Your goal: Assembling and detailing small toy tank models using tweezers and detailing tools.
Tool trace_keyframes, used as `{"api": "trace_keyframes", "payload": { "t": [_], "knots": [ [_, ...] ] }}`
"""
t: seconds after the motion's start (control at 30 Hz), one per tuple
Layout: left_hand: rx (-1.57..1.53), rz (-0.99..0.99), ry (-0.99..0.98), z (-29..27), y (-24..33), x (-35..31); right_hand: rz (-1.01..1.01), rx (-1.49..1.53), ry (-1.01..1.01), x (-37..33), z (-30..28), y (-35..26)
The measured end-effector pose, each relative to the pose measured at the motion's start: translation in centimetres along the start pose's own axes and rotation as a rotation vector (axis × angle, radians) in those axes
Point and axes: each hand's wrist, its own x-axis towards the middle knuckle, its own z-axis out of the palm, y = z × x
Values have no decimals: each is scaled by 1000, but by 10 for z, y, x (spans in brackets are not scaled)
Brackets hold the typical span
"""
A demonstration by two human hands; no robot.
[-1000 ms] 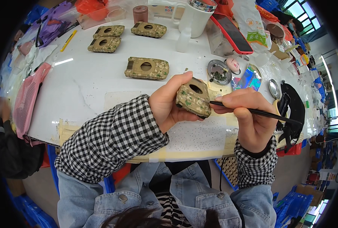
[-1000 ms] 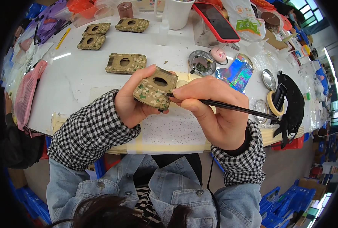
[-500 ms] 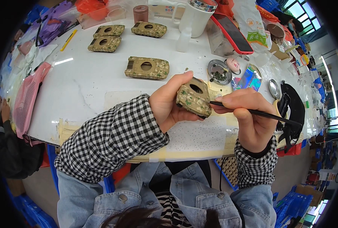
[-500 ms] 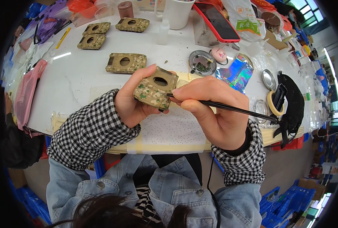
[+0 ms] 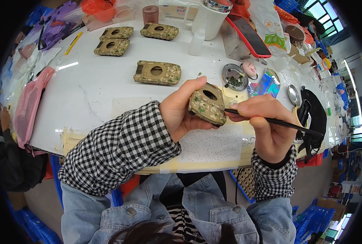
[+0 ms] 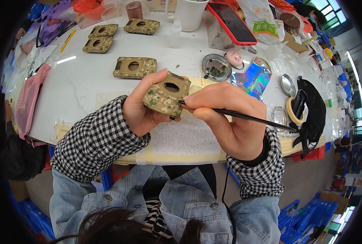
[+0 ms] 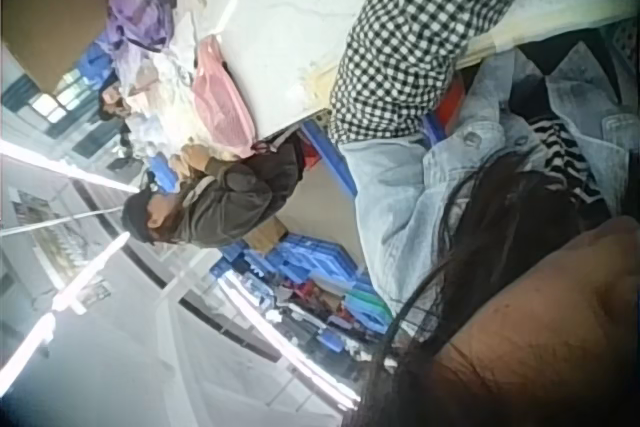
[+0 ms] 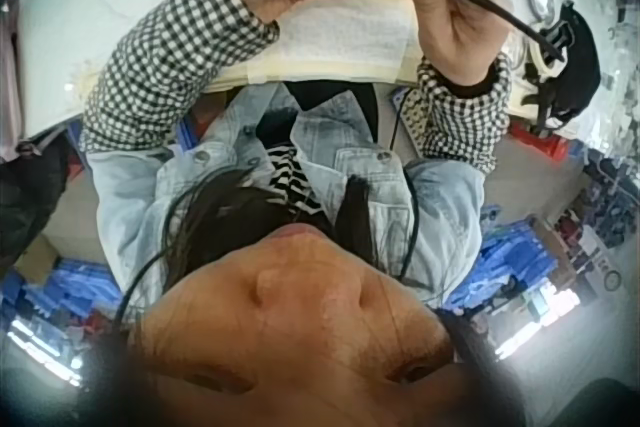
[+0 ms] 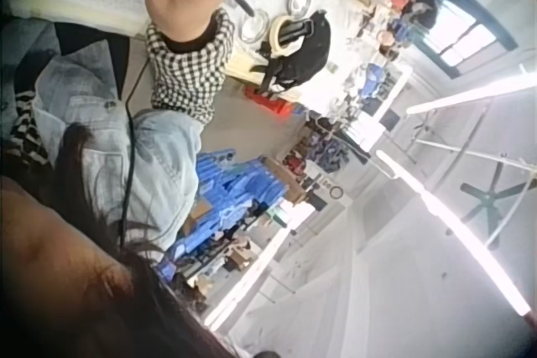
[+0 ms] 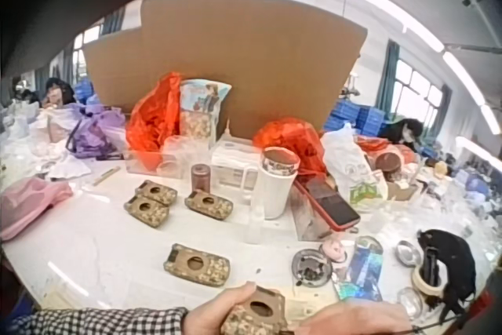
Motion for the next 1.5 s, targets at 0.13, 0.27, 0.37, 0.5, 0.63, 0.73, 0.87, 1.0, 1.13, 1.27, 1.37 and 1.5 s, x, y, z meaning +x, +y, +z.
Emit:
{"api": "trace_keyframes", "payload": {
  "t": [0.13,0.27,0.37,0.5,0.63,0.73,0.87,1.0,1.13,1.27,1.37,1.5],
  "knots": [
    [0,-2,-9,0,0,0,12,-11,4,-1,0,-2],
    [-7,-4,-4,-1,0,0,1,-25,-12,1,1,-3],
    [-9,-9,-15,0,0,1,-13,-38,-16,0,-2,-3],
    [-8,-4,-6,1,1,-2,-25,-18,-19,-1,-1,-1],
    [-5,-1,-31,1,1,-1,-14,-33,-35,0,-2,-3],
    [-3,-2,-32,2,1,-2,-24,-40,-37,-1,-2,-3],
    [5,-4,-32,2,2,-3,-30,-41,-35,-1,-2,-2],
    [3,-6,-35,1,2,-2,-69,-69,-50,0,-3,-2],
    [-2,-4,-26,1,1,-1,-53,-66,-42,0,-2,-3],
    [3,-7,-19,3,1,-2,-70,-73,-45,0,-3,-2],
    [6,-7,-17,2,2,-3,-103,-100,-62,2,-4,-2],
    [3,-3,-11,3,2,-2,-118,-102,-67,2,-4,-1]
  ]
}}
